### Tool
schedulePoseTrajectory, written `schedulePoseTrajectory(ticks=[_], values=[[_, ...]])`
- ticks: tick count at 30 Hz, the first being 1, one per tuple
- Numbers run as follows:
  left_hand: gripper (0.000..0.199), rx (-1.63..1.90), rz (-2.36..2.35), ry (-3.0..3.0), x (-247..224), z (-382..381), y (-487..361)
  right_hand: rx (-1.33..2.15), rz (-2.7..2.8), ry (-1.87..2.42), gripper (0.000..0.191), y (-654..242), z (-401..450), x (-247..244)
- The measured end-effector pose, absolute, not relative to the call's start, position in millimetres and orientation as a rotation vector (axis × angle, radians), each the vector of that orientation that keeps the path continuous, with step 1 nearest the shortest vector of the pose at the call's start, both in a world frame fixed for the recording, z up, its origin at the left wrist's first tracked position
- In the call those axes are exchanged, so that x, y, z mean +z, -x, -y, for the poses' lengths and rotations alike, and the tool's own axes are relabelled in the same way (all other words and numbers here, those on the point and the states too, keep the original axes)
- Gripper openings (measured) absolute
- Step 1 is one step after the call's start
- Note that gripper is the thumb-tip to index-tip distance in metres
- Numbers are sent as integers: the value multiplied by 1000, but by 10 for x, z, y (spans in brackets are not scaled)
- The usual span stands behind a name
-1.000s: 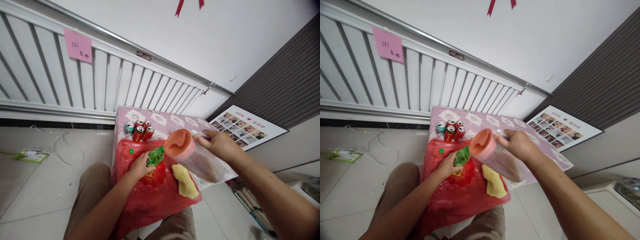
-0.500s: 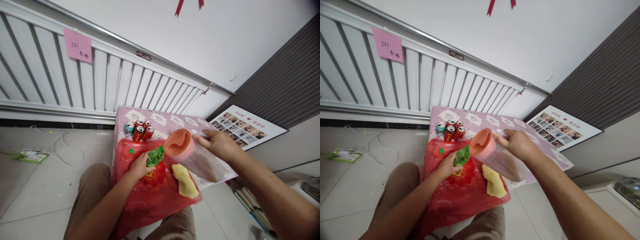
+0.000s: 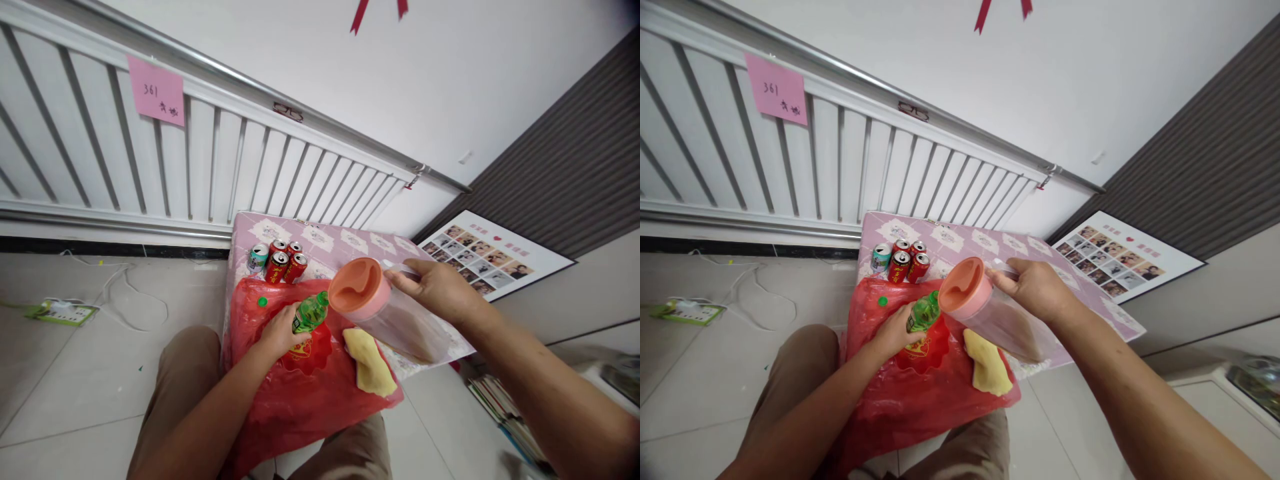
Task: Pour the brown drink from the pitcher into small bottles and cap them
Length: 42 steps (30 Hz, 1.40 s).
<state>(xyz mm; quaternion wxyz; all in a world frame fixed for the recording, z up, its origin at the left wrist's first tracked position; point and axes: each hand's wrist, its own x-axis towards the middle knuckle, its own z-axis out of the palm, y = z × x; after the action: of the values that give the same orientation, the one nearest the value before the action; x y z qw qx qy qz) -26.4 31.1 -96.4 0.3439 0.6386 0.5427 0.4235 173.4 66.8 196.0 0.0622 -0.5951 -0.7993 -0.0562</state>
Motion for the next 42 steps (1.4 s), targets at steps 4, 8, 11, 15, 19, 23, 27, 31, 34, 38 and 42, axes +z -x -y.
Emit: schedulePoseTrajectory(ticks=[4,8,11,15,19,23,27,31,34,38,42], values=[[71,1113,-1416,-1671,-962,-304,267,-168,2424,1826,52,-1730,-658,1972],[71,1117,-1419,-1678,-981,-313,266,-156,2440,1799,53,-1733,-654,1974],[73,1120,-1412,-1683,-1004,-327,263,-152,2436,1791,54,-1741,-661,1966],[75,1135,-1399,-1697,-1015,-332,263,-151,2420,1781,54,-1745,-667,1961],[73,1133,-1407,-1699,-1011,-326,264,-149,2409,1787,53,-1743,-662,1963],[72,1116,-1420,-1691,-1005,-322,264,-153,2415,1778,53,-1744,-659,1958],[72,1133,-1417,-1690,-1000,-319,263,-142,2407,1794,54,-1747,-661,1953],[72,1137,-1409,-1692,-999,-318,263,-140,2400,1799,53,-1752,-667,1953],[72,1127,-1419,-1694,-993,-318,265,-140,2406,1777,52,-1759,-675,1950],[70,1104,-1434,-1692,-984,-317,266,-142,2410,1771,50,-1764,-684,1945],[71,1105,-1434,-1702,-997,-325,264,-140,2398,1830,48,-1750,-681,1951]])
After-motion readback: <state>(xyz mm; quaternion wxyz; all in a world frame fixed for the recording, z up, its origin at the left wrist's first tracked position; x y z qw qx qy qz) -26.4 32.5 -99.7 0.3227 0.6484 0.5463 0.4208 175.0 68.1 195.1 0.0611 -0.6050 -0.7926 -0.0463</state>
